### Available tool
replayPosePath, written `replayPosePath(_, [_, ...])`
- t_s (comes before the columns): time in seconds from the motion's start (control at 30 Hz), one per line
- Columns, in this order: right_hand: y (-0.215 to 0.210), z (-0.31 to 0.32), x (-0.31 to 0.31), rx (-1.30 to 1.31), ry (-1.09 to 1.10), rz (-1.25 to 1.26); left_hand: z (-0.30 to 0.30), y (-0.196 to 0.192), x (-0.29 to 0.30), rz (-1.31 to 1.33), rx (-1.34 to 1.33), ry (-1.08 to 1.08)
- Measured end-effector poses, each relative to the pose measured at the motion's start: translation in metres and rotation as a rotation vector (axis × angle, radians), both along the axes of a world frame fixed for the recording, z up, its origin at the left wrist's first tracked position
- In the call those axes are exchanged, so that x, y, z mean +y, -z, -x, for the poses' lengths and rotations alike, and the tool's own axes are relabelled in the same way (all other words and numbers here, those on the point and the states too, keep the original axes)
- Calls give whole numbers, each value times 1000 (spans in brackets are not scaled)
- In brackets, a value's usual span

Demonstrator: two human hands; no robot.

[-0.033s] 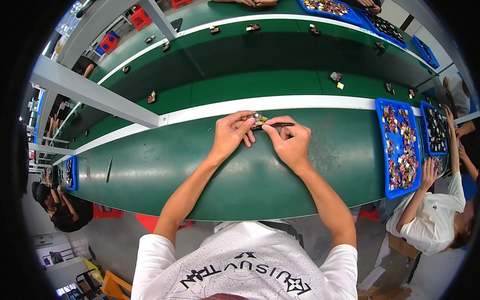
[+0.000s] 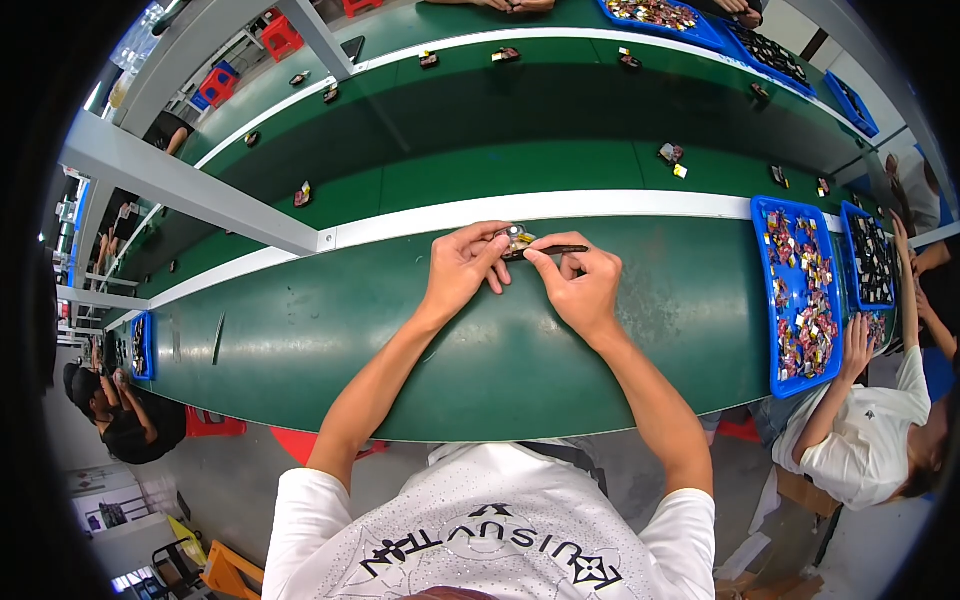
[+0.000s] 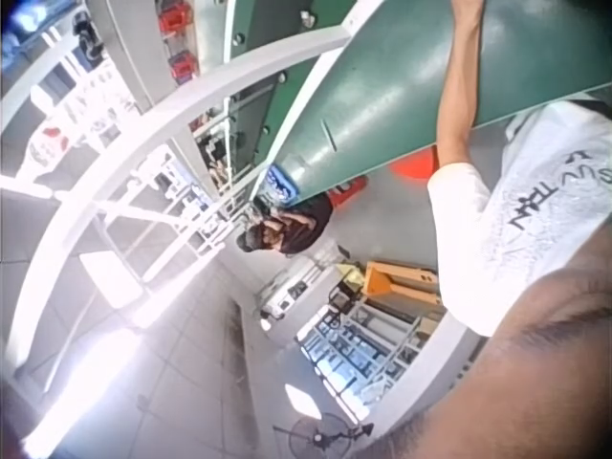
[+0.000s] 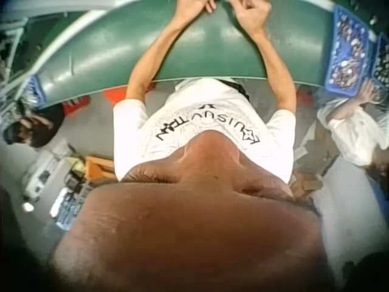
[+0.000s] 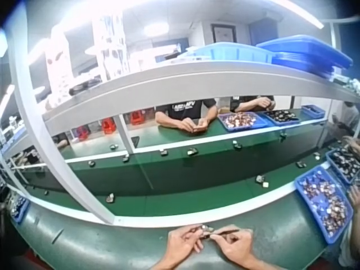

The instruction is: Assembling small electronic components using tweezers on a factory assembly line.

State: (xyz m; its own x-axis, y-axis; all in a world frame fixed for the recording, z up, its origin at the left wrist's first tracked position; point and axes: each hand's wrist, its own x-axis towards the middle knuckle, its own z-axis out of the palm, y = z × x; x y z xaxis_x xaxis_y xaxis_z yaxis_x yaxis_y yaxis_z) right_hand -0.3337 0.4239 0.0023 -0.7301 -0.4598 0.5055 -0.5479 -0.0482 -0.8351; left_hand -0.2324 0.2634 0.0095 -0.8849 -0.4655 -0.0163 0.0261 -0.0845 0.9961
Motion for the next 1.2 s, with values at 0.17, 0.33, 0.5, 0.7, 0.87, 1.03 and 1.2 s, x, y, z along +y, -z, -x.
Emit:
replayPosePath(0.17, [-7, -2, -2, 14, -1, -2, 0, -2, -1, 31, 0, 19])
replayPosePath(0.33, [-7, -2, -1, 14, 11, -12, 0, -2, 1, 36, 8, -1])
replayPosePath(0.5, [-9, -5, 0, 0, 23, -20, -1, -1, 3, 48, 16, -18])
replayPosePath(0.7, [-10, -6, 0, 31, 41, -42, 0, 1, 2, 28, 31, -19])
replayPosePath(0.87, [-11, -7, -2, 49, 44, -33, 1, 0, 2, 28, 21, -35])
replayPosePath(1.03, [-12, -8, -1, 59, 45, -43, 1, 1, 2, 21, 30, -48])
replayPosePath(1.2, [-8, -7, -1, 56, 51, -31, 2, 3, 2, 22, 30, -49])
